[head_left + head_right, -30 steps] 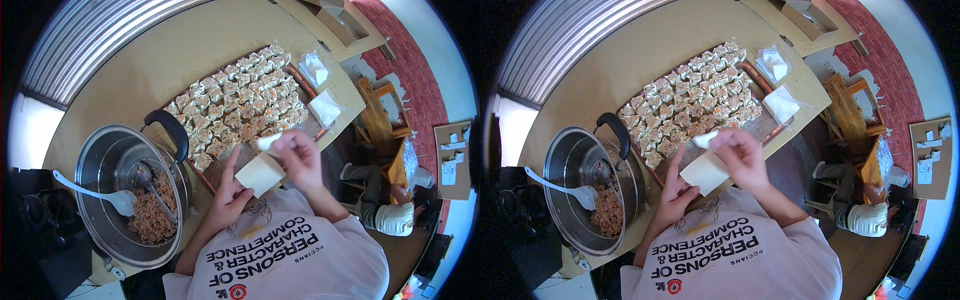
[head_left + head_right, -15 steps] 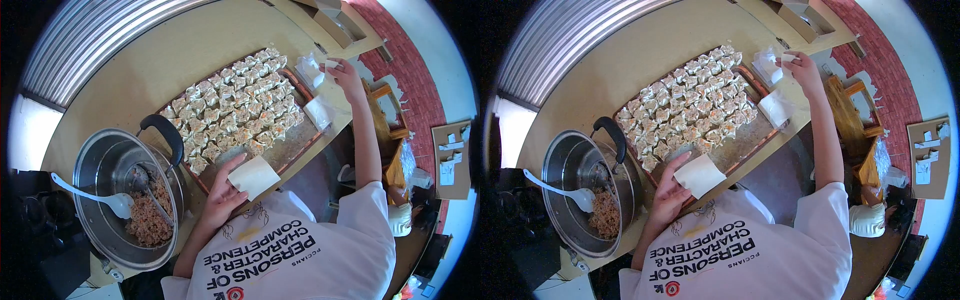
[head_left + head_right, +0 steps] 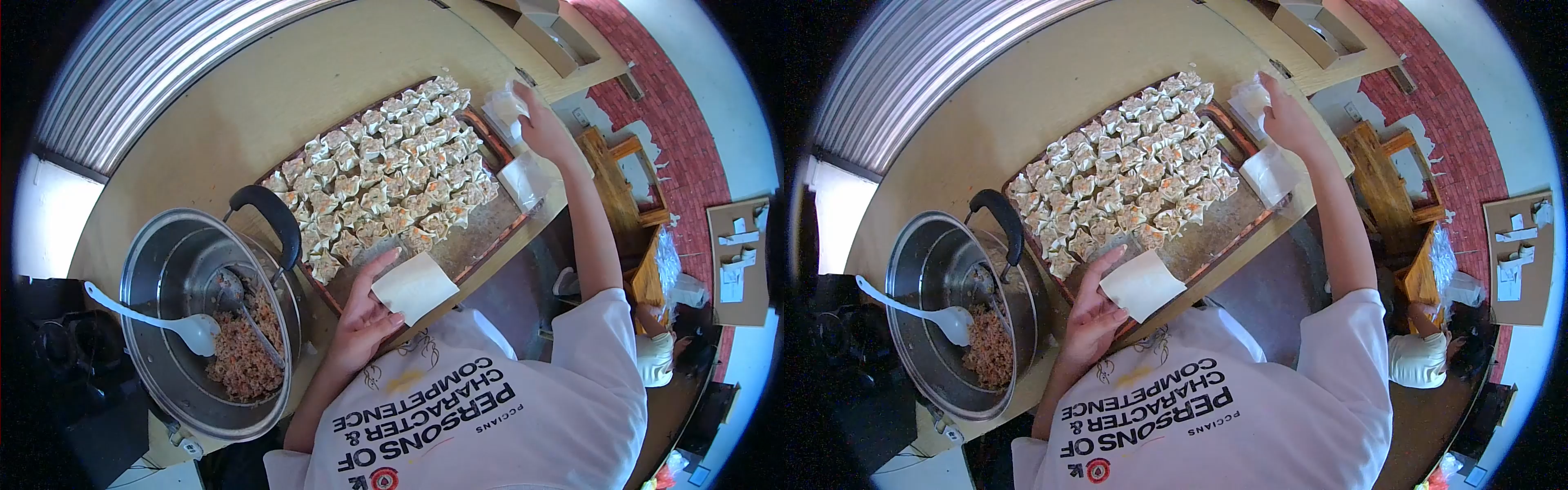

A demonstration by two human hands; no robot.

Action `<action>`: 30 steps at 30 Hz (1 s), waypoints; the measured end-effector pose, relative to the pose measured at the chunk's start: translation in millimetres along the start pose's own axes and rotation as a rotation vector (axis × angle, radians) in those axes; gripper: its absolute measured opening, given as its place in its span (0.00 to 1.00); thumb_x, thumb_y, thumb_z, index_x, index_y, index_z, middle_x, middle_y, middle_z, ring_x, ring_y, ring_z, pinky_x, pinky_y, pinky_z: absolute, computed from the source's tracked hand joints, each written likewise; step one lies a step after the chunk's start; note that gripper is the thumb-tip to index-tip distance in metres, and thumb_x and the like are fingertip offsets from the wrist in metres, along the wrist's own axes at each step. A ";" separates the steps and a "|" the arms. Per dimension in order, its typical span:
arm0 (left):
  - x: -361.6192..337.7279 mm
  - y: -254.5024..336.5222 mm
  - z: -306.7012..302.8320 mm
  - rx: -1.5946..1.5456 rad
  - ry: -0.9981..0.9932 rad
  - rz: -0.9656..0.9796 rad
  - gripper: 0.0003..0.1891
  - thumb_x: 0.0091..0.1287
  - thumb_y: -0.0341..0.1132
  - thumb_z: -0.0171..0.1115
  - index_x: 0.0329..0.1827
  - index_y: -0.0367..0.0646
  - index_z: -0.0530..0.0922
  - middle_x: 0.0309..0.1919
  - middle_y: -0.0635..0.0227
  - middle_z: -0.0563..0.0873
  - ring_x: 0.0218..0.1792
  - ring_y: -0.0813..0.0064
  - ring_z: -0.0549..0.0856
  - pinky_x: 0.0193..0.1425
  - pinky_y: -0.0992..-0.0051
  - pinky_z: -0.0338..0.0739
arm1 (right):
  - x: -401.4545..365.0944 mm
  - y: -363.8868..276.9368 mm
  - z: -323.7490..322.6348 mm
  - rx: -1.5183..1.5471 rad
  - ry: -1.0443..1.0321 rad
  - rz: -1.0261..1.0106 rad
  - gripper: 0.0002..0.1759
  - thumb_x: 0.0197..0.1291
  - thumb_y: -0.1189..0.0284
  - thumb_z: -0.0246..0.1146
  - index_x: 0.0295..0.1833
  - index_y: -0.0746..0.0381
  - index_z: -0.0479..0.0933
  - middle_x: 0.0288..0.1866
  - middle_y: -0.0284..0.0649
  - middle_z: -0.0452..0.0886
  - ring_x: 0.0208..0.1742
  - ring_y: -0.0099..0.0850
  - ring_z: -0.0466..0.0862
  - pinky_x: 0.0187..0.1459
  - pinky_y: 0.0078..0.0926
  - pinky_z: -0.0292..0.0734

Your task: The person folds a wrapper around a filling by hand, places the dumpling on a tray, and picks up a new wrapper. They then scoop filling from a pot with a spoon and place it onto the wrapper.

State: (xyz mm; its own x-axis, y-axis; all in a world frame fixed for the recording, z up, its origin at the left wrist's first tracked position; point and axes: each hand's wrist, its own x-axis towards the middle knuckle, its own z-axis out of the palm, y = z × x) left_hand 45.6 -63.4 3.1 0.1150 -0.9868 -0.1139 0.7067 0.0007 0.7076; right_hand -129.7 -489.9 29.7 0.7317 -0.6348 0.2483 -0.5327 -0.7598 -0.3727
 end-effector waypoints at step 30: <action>0.3 -1.7 4.6 0.093 0.008 0.022 0.39 0.76 0.19 0.50 0.88 0.44 0.46 0.73 0.49 0.75 0.73 0.61 0.76 0.78 0.62 0.67 | 51.8 -163.4 -6.8 1.010 -0.476 -0.338 0.28 0.70 0.59 0.67 0.68 0.65 0.79 0.67 0.45 0.82 0.68 0.32 0.80 0.68 0.34 0.73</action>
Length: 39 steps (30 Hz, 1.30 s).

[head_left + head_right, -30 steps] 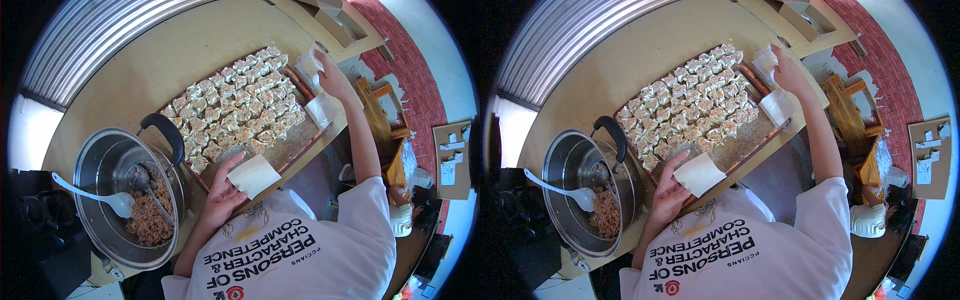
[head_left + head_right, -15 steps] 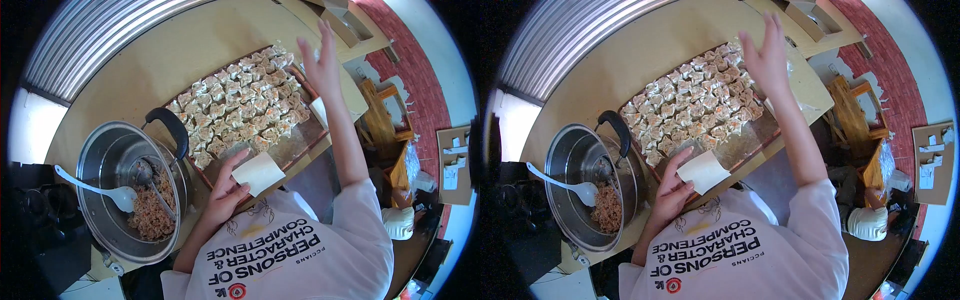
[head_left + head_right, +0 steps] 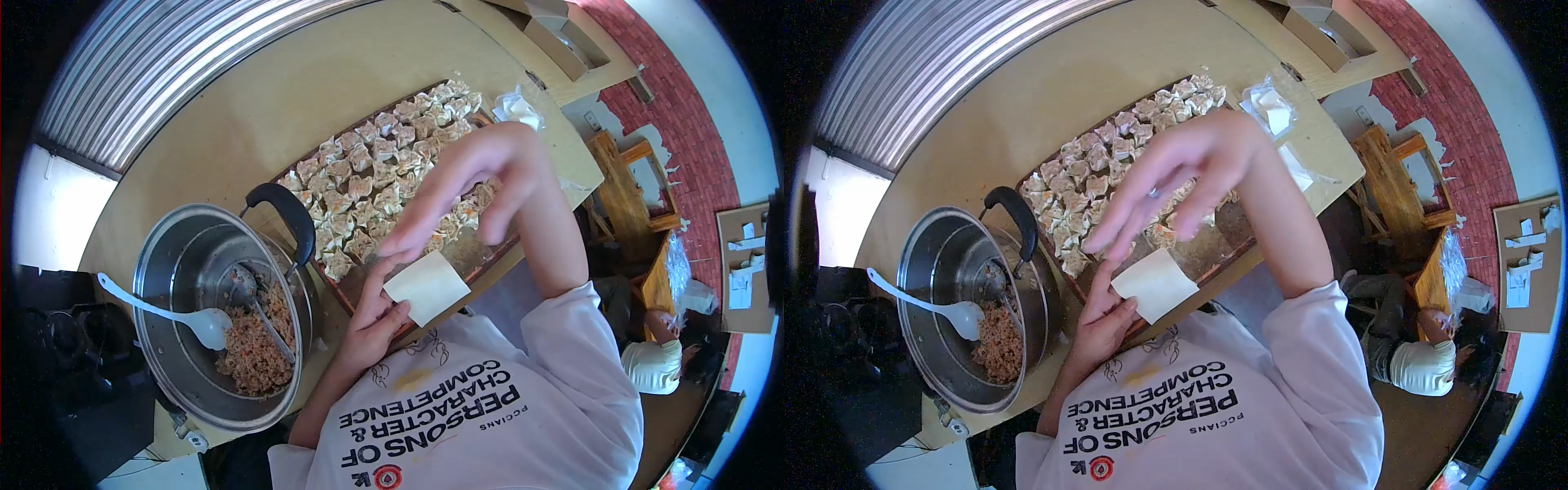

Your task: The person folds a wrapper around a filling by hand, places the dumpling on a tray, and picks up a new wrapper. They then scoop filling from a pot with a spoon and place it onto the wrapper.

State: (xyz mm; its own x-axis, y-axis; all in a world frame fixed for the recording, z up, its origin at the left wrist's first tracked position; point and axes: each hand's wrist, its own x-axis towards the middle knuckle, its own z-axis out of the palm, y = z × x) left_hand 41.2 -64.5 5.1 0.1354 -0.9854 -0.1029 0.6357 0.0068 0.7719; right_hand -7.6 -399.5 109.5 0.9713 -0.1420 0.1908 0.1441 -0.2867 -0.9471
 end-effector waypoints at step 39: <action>3.5 9.1 8.5 0.083 -0.142 -0.004 0.40 0.72 0.15 0.53 0.85 0.43 0.47 0.78 0.48 0.66 0.75 0.58 0.74 0.81 0.57 0.66 | -194.8 -39.8 106.5 -0.018 0.673 0.523 0.09 0.68 0.81 0.70 0.53 0.66 0.86 0.44 0.35 0.87 0.38 0.19 0.84 0.38 0.20 0.80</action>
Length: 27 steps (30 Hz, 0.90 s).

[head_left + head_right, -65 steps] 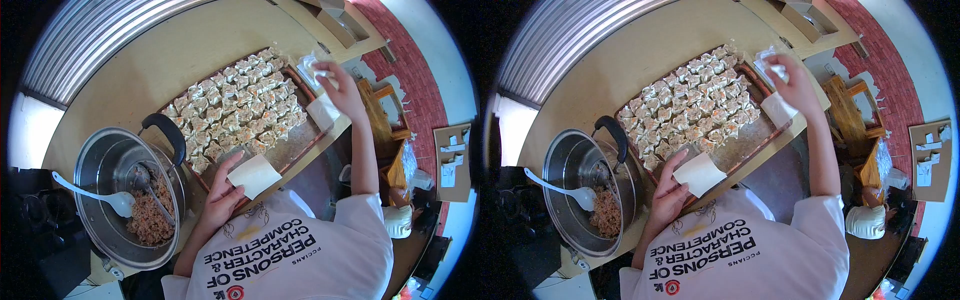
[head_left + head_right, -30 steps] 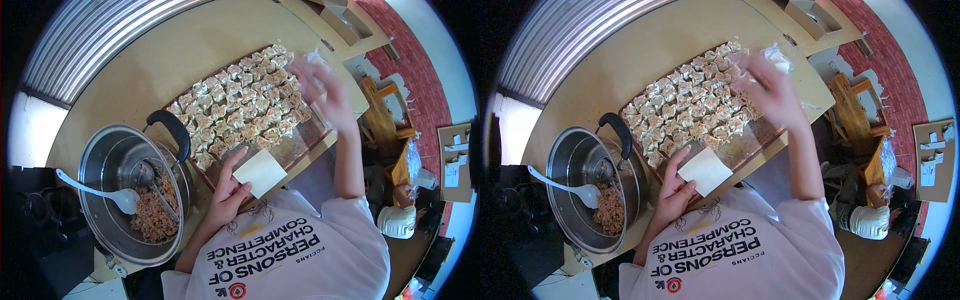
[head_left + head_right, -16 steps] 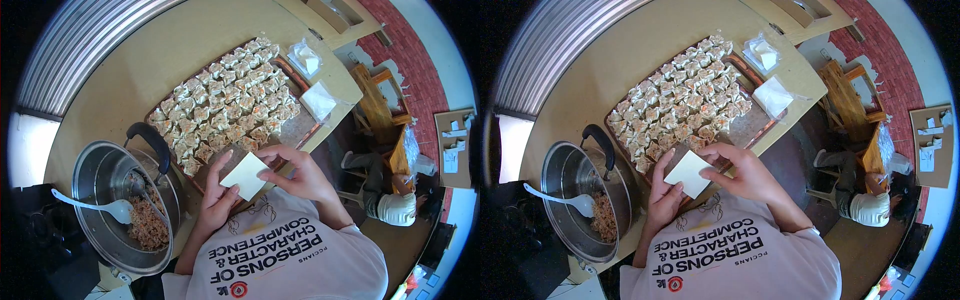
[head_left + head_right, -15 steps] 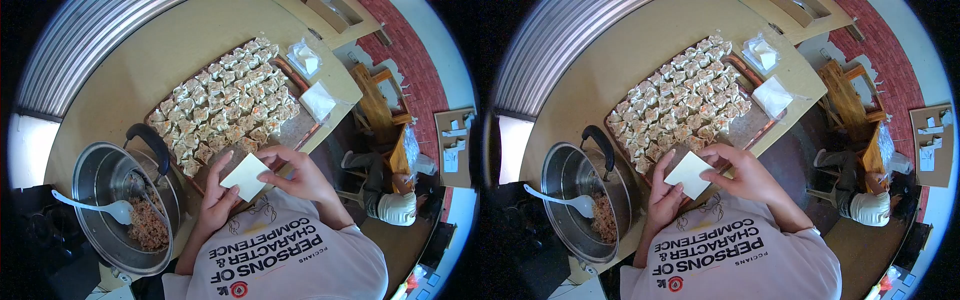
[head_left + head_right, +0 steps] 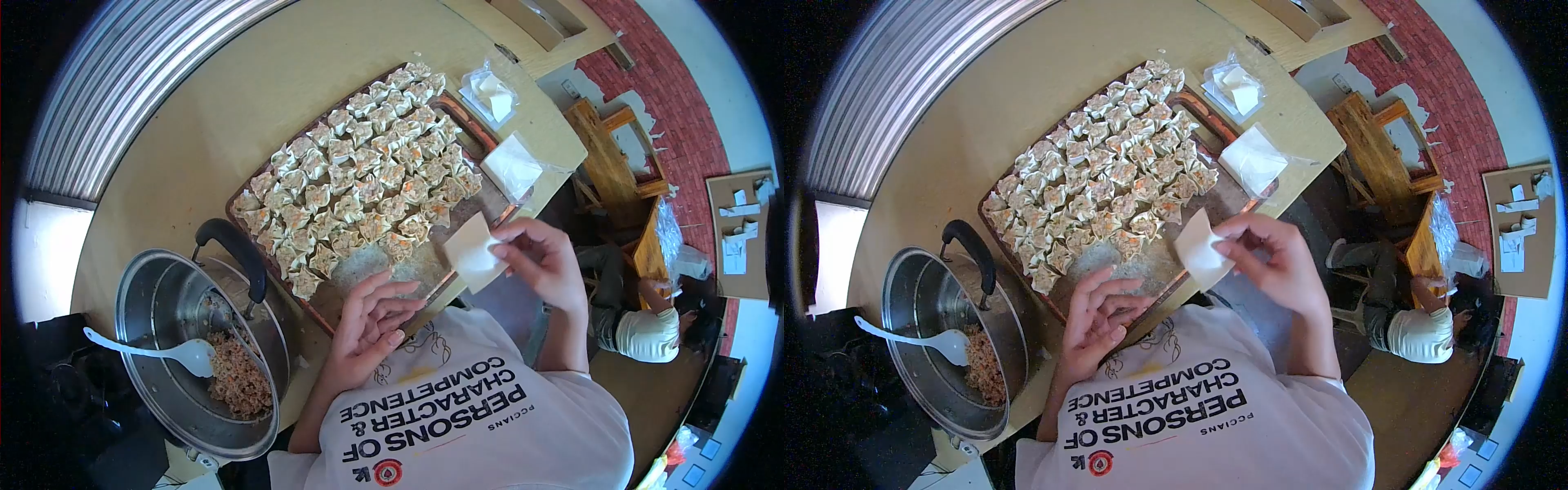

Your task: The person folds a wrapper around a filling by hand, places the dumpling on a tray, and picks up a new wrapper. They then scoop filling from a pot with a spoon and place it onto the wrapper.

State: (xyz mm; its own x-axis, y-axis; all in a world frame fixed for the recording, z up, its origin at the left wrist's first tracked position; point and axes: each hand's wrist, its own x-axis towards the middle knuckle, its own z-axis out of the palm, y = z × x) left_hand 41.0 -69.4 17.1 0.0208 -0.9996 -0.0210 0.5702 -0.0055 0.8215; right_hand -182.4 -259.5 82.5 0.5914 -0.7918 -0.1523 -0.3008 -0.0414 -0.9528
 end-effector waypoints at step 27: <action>-7.7 -4.4 -4.2 0.251 -0.045 0.170 0.29 0.67 0.18 0.63 0.72 0.34 0.69 0.56 0.58 0.80 0.56 0.71 0.80 0.65 0.69 0.73 | 213.4 -67.7 -13.1 -0.683 -0.129 -0.533 0.38 0.75 0.53 0.63 0.80 0.61 0.60 0.76 0.44 0.65 0.76 0.39 0.64 0.76 0.40 0.58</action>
State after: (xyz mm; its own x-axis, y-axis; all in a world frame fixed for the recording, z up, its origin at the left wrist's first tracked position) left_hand 41.8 -61.6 11.3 0.0583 -0.9871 0.1494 0.3410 0.1604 0.9263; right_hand -45.7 -433.7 117.9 0.8483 -0.4899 0.2008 -0.3181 -0.7747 -0.5465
